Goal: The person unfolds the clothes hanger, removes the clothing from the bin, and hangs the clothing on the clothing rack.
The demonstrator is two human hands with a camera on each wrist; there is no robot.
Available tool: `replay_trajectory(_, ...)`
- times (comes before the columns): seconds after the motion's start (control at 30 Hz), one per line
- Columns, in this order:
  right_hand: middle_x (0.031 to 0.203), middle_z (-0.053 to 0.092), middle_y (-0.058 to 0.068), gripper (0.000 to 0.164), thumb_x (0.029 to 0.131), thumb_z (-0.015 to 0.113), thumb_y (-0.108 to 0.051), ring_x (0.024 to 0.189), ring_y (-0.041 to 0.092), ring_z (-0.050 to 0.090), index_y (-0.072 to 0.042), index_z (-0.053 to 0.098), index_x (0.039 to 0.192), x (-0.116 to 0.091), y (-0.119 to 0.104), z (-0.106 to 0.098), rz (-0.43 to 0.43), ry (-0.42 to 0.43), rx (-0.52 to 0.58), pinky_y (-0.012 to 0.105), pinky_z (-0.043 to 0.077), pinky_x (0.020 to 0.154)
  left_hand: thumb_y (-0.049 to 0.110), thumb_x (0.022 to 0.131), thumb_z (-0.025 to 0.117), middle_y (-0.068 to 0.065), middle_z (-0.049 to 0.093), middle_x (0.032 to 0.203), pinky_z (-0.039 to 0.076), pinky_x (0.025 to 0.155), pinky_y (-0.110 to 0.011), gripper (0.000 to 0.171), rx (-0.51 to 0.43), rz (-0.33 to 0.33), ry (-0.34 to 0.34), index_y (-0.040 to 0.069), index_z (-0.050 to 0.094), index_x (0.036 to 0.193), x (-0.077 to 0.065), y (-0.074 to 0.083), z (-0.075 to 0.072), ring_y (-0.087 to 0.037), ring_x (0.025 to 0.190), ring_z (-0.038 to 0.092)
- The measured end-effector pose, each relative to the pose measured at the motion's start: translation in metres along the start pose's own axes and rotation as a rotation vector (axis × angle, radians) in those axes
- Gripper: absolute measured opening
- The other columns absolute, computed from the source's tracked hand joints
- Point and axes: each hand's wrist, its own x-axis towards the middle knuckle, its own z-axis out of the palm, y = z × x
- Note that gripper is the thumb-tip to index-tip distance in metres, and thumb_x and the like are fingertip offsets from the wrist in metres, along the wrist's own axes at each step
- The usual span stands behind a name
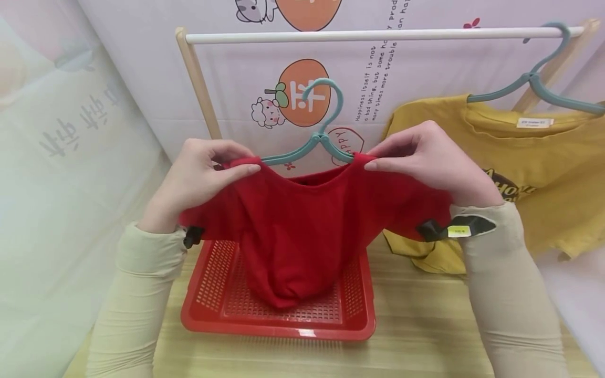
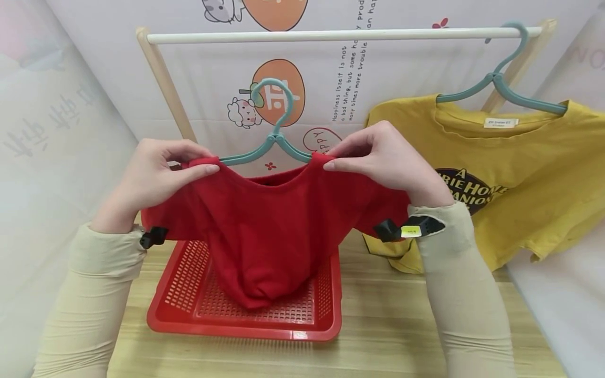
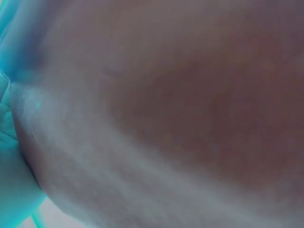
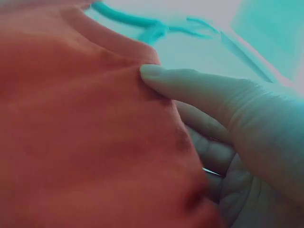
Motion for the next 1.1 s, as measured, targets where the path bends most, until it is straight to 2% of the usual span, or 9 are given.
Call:
replay_trajectory(0.2, 0.098, 0.077, 0.007, 0.03, 0.086, 0.085, -0.033, 0.09, 0.025, 0.071, -0.017, 0.081, 0.111, -0.01, 0.015, -0.02, 0.079, 0.029, 0.034, 0.026, 0.058, 0.071, 0.023, 0.088, 0.083, 0.006, 0.074, 0.085, 0.05, 0.064, -0.022, 0.015, 0.004, -0.043, 0.064, 0.017, 0.081, 0.102, -0.004, -0.001, -0.007, -0.015, 0.07, 0.063)
replay_trajectory(0.37, 0.101, 0.076, 0.011, 0.039, 0.085, 0.086, -0.029, 0.085, 0.031, 0.074, -0.013, 0.077, 0.12, -0.021, 0.029, -0.038, 0.198, 0.043, 0.113, 0.035, 0.062, 0.069, 0.023, 0.088, 0.084, 0.004, 0.074, 0.086, 0.05, 0.063, -0.023, 0.016, -0.002, -0.085, 0.093, 0.017, 0.081, 0.102, -0.008, -0.002, -0.015, -0.017, 0.071, 0.063)
replay_trajectory(0.57, 0.092, 0.077, 0.008, 0.033, 0.086, 0.085, -0.027, 0.075, 0.032, 0.074, -0.009, 0.079, 0.113, -0.03, 0.05, -0.054, 0.277, 0.109, 0.131, 0.037, 0.062, 0.064, 0.015, 0.087, 0.084, 0.002, 0.075, 0.087, 0.05, 0.065, -0.021, 0.016, -0.04, -0.089, 0.142, 0.012, 0.081, 0.102, -0.012, -0.004, -0.027, -0.017, 0.072, 0.063)
replay_trajectory(0.73, 0.087, 0.077, 0.006, 0.027, 0.086, 0.085, -0.026, 0.07, 0.032, 0.074, -0.009, 0.08, 0.107, -0.037, 0.065, -0.062, 0.291, 0.148, 0.115, 0.037, 0.062, 0.06, 0.011, 0.087, 0.083, 0.003, 0.074, 0.087, 0.05, 0.065, -0.02, 0.016, -0.059, -0.098, 0.165, 0.007, 0.08, 0.102, -0.015, -0.004, -0.035, -0.015, 0.072, 0.064)
replay_trajectory(0.87, 0.086, 0.076, 0.008, 0.026, 0.087, 0.084, -0.026, 0.069, 0.031, 0.074, -0.008, 0.08, 0.105, -0.039, 0.071, -0.064, 0.295, 0.116, 0.07, 0.034, 0.061, 0.059, 0.015, 0.087, 0.084, 0.002, 0.074, 0.085, 0.049, 0.063, -0.02, 0.017, -0.031, -0.125, 0.15, 0.01, 0.08, 0.102, -0.016, -0.002, -0.037, -0.016, 0.07, 0.063)
replay_trajectory(0.97, 0.096, 0.077, 0.006, 0.033, 0.087, 0.084, -0.026, 0.08, 0.025, 0.075, -0.01, 0.077, 0.116, -0.039, 0.067, -0.062, 0.271, 0.076, 0.047, 0.029, 0.06, 0.066, 0.02, 0.087, 0.084, 0.002, 0.073, 0.084, 0.049, 0.062, -0.02, 0.017, 0.004, -0.136, 0.121, 0.014, 0.081, 0.103, -0.014, -0.001, -0.034, -0.017, 0.07, 0.062)
replay_trajectory(1.1, 0.109, 0.076, 0.004, 0.043, 0.089, 0.083, -0.022, 0.093, 0.018, 0.074, -0.011, 0.072, 0.129, -0.034, 0.051, -0.052, 0.167, 0.072, 0.071, 0.023, 0.059, 0.075, 0.022, 0.087, 0.084, 0.001, 0.073, 0.084, 0.05, 0.064, -0.022, 0.017, -0.007, -0.115, 0.076, 0.016, 0.081, 0.103, -0.01, 0.001, -0.026, -0.018, 0.07, 0.062)
